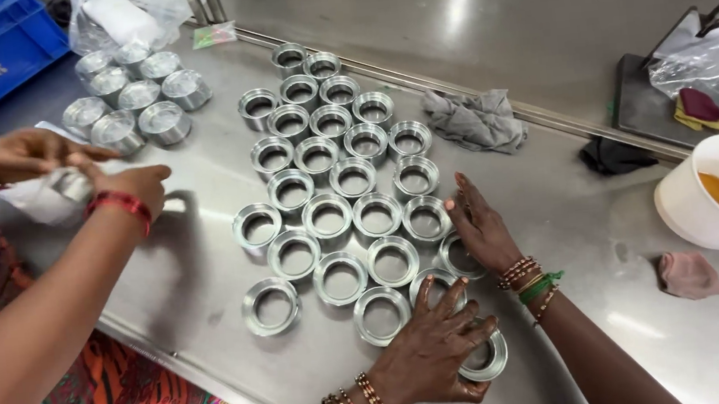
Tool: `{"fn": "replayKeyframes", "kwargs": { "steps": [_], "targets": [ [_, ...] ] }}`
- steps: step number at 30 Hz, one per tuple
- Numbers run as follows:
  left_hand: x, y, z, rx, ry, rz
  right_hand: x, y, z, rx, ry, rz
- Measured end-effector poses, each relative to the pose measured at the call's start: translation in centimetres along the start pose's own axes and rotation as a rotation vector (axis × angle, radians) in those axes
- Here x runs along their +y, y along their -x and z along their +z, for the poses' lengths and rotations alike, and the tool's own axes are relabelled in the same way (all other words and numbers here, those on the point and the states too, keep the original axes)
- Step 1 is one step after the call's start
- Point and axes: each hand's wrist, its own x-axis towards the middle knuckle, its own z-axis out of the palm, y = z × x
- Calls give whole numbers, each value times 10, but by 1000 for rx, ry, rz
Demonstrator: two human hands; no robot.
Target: Marking the inside of metal rings with a permanent marker and wiping them clean.
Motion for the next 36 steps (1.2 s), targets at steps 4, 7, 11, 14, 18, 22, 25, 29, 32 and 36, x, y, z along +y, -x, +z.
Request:
{"fn": "replayKeyframes", "kwargs": {
  "steps": [4,7,11,14,18,22,25,29,32,36],
  "targets": [
    [-23,1,-12,-30,-14,32,-11,-20,24,-16,-14,32],
    [-48,3,-27,-73,-40,13,-13,-46,57,-31,73,-56],
    [-80,10,-49,-33,-80,-135,-33,-75,99,5,153,-43],
    [-98,5,-65,-56,-124,-264,-54,-96,104,16,109,-4],
    [-112,1,-64,32,-143,-416,-28,-143,86,166,252,-119],
    [-110,1,-67,198,-120,-420,14,-199,8,438,586,-147],
    [-112,-4,-72,185,-89,-468,15,-207,-29,296,715,74],
    [-118,-2,-66,217,-77,-459,30,-183,-11,-48,852,185],
    [-120,2,-60,220,-62,-457,12,-113,15,-81,843,118],
    [-122,5,-63,242,-99,-400,-47,14,41,-93,802,-40]
  ]
}}
